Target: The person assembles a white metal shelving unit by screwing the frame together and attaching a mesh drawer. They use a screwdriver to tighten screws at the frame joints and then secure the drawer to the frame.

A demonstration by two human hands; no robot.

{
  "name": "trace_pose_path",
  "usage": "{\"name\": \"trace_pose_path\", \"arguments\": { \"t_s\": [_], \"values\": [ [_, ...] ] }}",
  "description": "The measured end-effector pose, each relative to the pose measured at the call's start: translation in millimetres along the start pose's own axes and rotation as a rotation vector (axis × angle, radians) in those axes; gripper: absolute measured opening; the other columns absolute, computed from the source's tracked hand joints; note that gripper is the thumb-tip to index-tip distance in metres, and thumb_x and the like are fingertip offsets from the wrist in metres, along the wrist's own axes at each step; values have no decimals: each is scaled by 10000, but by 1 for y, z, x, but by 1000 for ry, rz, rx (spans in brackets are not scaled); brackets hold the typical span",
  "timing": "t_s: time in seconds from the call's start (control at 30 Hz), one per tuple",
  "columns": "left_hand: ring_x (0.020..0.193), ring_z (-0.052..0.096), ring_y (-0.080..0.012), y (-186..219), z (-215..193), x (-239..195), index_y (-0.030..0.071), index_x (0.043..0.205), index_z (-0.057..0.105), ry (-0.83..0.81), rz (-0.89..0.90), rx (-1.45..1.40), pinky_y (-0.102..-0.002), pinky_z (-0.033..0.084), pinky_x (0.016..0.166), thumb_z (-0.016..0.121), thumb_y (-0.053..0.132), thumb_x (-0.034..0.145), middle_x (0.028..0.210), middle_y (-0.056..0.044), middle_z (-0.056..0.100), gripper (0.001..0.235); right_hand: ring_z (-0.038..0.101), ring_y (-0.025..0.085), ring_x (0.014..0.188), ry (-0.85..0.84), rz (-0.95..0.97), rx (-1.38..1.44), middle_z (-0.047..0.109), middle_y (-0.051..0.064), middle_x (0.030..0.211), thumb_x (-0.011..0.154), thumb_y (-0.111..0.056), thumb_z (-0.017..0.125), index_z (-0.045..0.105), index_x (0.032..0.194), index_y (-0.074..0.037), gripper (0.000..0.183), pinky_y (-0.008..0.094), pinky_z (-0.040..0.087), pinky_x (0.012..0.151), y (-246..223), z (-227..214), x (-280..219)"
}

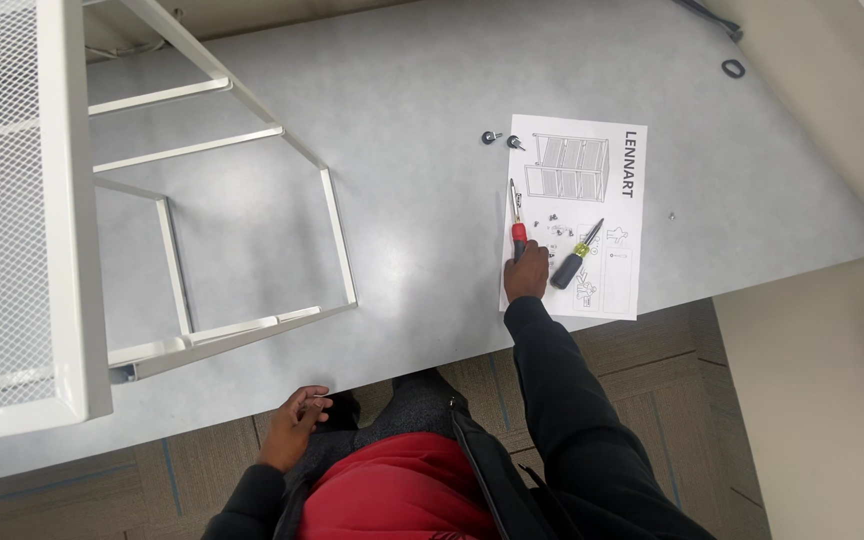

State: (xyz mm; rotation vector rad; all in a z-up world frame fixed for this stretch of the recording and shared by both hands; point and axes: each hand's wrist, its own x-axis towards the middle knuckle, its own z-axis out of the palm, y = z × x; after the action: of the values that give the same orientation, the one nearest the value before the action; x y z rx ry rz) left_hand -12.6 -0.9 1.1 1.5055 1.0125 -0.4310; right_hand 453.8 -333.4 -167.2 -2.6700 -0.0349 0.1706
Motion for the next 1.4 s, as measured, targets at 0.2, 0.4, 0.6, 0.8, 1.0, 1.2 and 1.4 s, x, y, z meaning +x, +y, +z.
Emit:
{"name": "trace_pose_path", "arguments": {
  "t_s": [0.2, 0.4, 0.6, 0.8, 1.0, 1.2, 1.4],
  "values": [
    [1040, 845, -184, -2, -2, -3, 183, 1438, 804, -19, 2, 16, -354, 618, 920, 639, 339, 1167, 1289, -49, 936, 354, 727, 477, 993, -33, -13, -114, 719, 231, 1021, 942, -32, 744, 682, 1187, -24, 254, 615, 597, 863, 9, 8, 10],
    [1037, 848, -190, 0, 0, -7, 171, 1431, 803, -34, 31, -2, -347, 612, 911, 628, 333, 1166, 1299, -53, 929, 356, 732, 471, 956, -90, -51, -182, 719, 237, 1041, 925, -25, 667, 651, 1212, -42, 289, 580, 597, 864, 21, 26, 15],
    [1023, 843, -196, 3, 4, -3, 155, 1435, 803, -34, 79, -40, -343, 612, 884, 628, 297, 1168, 1291, -83, 931, 350, 769, 474, 944, -163, -27, -182, 728, 234, 1052, 959, -84, 698, 651, 1212, -45, 260, 571, 635, 820, 6, 19, 1],
    [1019, 845, -178, 33, 15, -16, 158, 1417, 810, -49, 168, -57, -351, 636, 917, 616, 278, 1166, 1257, -66, 931, 339, 640, 323, 781, -230, 91, 186, 632, 86, 824, 843, -305, 820, 586, 930, -134, 302, 501, 530, 742, -43, -15, -51],
    [1096, 894, -202, 138, 41, -46, 143, 1457, 768, -172, 561, -22, -367, 679, 1026, 648, 275, 1176, 1350, -91, 904, 333, 672, 222, 749, -707, 326, 1264, 732, 131, 1022, 993, -58, 836, 628, 1145, -90, 260, 401, 636, 732, -151, -105, -177],
    [1203, 772, -418, 211, 50, -88, 92, 1499, 806, -126, 803, -22, -633, 626, 1024, 717, 126, 1176, 1236, -222, 825, 336, 773, 285, 737, -996, 186, 1527, 719, 189, 856, 945, 60, 801, 630, 1042, -51, 226, 396, 616, 538, -208, -170, -255],
    [1096, 833, -407, 213, 40, -98, 67, 1337, 894, -99, 949, -97, -619, 680, 935, 805, 87, 1115, 1122, -201, 817, 239, 784, 292, 791, -958, 129, 1610, 706, 136, 914, 941, 83, 827, 604, 1053, -59, 288, 389, 619, 554, -231, -209, -264]
  ]
}}
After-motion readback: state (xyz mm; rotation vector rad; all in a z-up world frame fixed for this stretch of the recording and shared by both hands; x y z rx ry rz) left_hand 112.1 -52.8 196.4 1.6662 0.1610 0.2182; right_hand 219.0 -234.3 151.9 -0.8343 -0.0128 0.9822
